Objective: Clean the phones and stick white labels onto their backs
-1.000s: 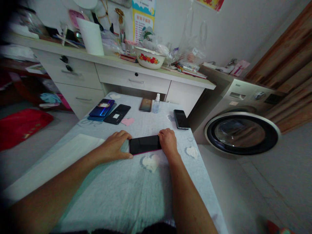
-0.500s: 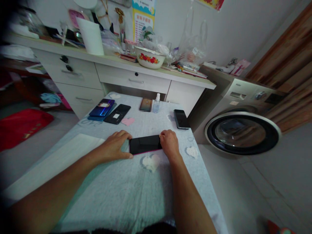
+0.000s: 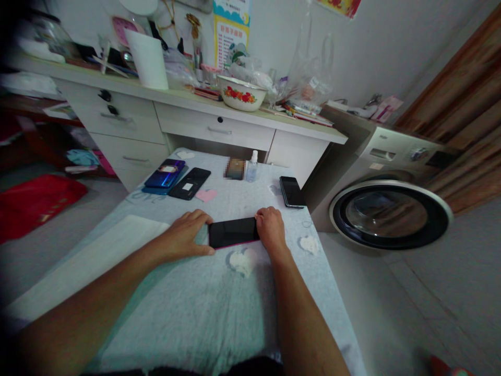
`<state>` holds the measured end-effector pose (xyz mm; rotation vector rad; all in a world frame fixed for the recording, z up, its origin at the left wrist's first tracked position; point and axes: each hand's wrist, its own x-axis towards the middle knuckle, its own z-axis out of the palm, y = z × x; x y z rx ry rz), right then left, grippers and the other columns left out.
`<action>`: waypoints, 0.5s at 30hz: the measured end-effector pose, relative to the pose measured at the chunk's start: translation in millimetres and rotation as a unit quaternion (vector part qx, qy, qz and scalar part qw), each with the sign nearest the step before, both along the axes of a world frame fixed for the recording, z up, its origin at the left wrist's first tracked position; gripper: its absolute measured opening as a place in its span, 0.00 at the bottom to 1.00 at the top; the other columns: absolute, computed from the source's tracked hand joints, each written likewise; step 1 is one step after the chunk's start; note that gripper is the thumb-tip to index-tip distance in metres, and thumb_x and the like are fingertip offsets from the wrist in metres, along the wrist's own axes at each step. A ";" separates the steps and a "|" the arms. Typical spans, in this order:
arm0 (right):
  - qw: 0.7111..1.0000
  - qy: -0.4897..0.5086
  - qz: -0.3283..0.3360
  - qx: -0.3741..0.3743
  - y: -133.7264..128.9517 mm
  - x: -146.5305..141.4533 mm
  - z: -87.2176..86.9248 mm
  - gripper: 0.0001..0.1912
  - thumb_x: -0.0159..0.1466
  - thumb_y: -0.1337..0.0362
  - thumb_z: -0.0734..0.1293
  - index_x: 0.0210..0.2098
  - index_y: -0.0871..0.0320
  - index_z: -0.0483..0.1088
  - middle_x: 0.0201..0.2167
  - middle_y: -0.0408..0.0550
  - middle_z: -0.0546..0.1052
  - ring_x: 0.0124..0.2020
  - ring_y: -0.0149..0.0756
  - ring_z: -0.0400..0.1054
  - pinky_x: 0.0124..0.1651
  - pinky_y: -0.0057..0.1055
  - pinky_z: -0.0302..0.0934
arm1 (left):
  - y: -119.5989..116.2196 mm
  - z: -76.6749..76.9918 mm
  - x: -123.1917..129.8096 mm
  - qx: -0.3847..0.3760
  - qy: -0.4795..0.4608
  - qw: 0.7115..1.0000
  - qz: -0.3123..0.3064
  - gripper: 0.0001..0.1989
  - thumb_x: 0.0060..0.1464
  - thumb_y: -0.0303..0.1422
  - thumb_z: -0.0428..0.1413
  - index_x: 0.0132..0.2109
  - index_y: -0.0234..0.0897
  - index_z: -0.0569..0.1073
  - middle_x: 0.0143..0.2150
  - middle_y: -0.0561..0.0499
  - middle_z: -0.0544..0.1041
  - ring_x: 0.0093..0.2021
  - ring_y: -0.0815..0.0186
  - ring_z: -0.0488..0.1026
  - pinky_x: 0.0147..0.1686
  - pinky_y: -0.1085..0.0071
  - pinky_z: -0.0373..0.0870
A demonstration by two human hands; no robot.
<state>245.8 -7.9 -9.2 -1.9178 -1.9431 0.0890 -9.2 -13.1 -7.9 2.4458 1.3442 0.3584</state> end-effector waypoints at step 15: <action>0.998 -0.016 0.057 -0.011 -13.6 -12.4 3.8 0.09 0.63 0.68 0.62 0.35 0.58 0.75 0.35 0.49 0.73 0.41 0.35 0.64 0.46 0.29 0.54 | 0.9 -0.9 -0.4 0.002 0.000 1.000 -0.002 0.31 0.38 0.49 0.63 0.47 0.40 0.67 0.48 0.46 0.69 0.49 0.52 0.65 0.47 0.61 0.63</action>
